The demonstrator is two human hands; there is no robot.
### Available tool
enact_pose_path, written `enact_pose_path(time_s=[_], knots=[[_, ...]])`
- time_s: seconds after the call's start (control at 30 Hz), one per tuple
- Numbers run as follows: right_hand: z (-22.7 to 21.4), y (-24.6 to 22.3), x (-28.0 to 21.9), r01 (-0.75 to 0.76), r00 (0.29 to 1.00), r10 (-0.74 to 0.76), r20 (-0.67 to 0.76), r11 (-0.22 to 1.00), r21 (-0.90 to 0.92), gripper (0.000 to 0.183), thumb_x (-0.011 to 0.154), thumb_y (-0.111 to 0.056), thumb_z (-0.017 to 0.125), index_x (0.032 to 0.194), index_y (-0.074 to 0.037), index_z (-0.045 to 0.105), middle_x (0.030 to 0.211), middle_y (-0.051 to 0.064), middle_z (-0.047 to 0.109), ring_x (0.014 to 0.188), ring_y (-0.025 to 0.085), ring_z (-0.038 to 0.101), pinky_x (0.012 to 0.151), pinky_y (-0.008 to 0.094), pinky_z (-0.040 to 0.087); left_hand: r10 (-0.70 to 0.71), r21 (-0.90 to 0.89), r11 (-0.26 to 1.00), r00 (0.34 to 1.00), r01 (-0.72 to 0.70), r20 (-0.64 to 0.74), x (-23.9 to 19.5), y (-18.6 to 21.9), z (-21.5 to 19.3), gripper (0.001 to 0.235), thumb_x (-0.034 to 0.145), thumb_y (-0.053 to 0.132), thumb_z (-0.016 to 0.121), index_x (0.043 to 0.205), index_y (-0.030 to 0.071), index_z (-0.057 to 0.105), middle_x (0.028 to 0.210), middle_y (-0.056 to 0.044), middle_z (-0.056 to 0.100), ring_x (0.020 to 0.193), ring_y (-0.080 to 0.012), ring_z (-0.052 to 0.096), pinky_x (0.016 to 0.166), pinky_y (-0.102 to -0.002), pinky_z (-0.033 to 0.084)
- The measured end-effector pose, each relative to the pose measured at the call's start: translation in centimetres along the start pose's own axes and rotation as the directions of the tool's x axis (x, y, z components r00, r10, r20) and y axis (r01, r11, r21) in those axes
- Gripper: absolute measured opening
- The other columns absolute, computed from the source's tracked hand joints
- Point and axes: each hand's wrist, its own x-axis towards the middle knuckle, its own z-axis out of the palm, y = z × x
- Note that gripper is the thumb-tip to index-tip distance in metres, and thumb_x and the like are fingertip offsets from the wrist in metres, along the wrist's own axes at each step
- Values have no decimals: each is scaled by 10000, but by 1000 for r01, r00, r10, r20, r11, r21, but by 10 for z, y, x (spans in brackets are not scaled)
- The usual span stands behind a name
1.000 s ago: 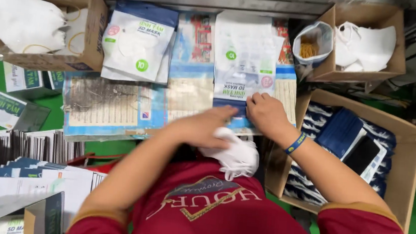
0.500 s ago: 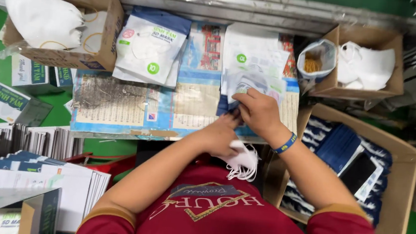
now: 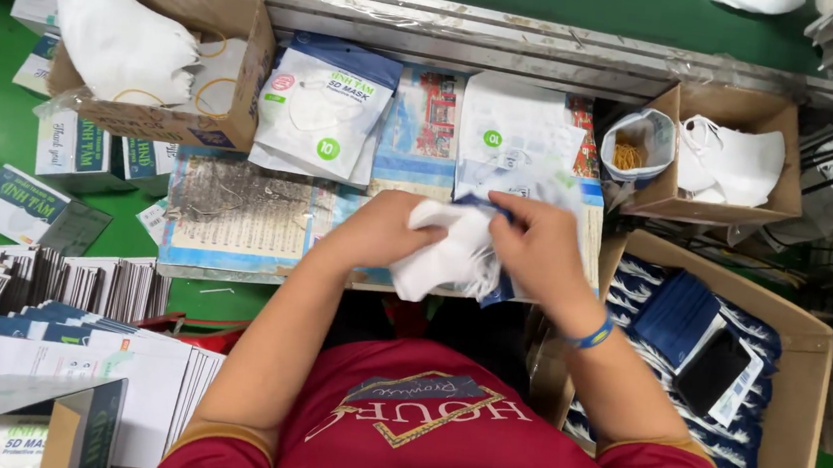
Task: Packing stacks of 3D face masks into plastic retail bags on a factory production floor.
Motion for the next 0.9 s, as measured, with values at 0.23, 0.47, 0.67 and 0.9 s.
enact_pose_path(time_s=[0.23,0.47,0.67,0.9], knots=[[59,-11,-30,428,866,-485,-122,845,-320,570,896,-74,662,1436,62,542,803,173,632,666,335,637,606,448,520,-142,-178,980,949,94,-281,-10,-35,37,282,911,257,689,1059,29,762,917,-141,802,827,-226,768,754,-382,597],[74,19,-78,577,759,-562,329,814,61,273,865,-93,709,1132,-44,681,860,169,673,805,359,685,733,440,555,-300,-955,140,931,260,209,-48,-79,114,429,945,155,643,1358,41,616,1236,-99,719,1107,-221,676,954,-403,554],[-2,2,-46,503,732,-543,411,838,211,796,688,-297,925,1310,83,605,1220,263,693,1081,386,679,889,401,537,-341,12,935,893,353,293,-78,-28,133,440,950,335,693,1276,45,639,1204,-195,667,1132,-309,642,954,-409,513],[6,73,-59,-151,888,77,454,980,129,247,779,-204,886,899,3,824,659,116,738,605,111,586,562,298,474,-9,220,975,979,-37,205,-72,23,89,244,969,188,613,1127,46,732,1081,-198,734,1030,-388,705,896,-425,542]])
